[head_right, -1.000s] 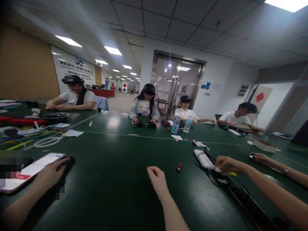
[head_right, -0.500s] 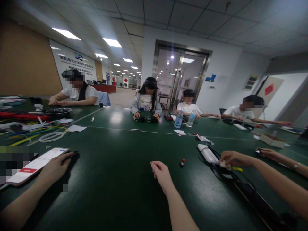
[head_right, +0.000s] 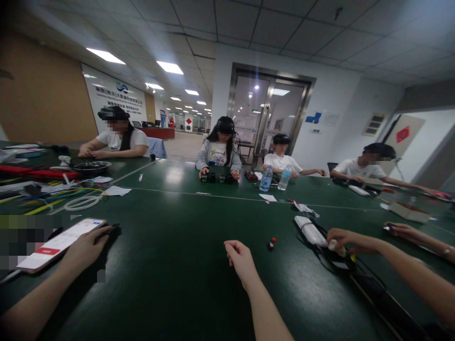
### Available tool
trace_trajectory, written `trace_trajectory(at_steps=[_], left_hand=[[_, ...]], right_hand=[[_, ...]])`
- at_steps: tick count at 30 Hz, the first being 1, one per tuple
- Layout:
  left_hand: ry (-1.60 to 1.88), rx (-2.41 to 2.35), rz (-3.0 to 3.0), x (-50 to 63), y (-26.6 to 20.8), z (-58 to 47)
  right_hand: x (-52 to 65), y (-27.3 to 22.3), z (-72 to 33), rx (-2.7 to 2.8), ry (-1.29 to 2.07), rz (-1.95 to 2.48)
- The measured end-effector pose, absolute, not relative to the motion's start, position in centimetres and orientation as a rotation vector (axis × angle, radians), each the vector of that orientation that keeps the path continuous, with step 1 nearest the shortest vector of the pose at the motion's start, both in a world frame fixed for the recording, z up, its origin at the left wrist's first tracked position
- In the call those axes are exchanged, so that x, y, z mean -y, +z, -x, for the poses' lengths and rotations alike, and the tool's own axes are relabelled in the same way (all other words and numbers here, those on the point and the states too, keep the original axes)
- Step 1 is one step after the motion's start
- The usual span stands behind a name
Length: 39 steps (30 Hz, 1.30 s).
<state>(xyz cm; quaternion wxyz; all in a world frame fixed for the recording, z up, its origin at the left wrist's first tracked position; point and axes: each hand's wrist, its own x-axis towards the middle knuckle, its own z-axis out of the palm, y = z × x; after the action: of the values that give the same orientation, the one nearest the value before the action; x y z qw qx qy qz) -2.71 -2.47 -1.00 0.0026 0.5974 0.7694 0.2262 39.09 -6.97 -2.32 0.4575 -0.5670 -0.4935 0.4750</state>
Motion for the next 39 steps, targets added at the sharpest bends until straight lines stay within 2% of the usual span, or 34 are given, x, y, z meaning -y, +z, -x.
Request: trace_trajectory(at_steps=[9,39], left_hand=[[0.620,-2.387,-1.852,2.46,-0.92,2.61],[0.681,-2.382,-1.845,2.71,-0.67,2.38]], right_hand=[[6.84,-2.59,-39.14,1.235,1.175,1.357],[6.74,-2.82,-39.20,1.244,1.168,1.379]])
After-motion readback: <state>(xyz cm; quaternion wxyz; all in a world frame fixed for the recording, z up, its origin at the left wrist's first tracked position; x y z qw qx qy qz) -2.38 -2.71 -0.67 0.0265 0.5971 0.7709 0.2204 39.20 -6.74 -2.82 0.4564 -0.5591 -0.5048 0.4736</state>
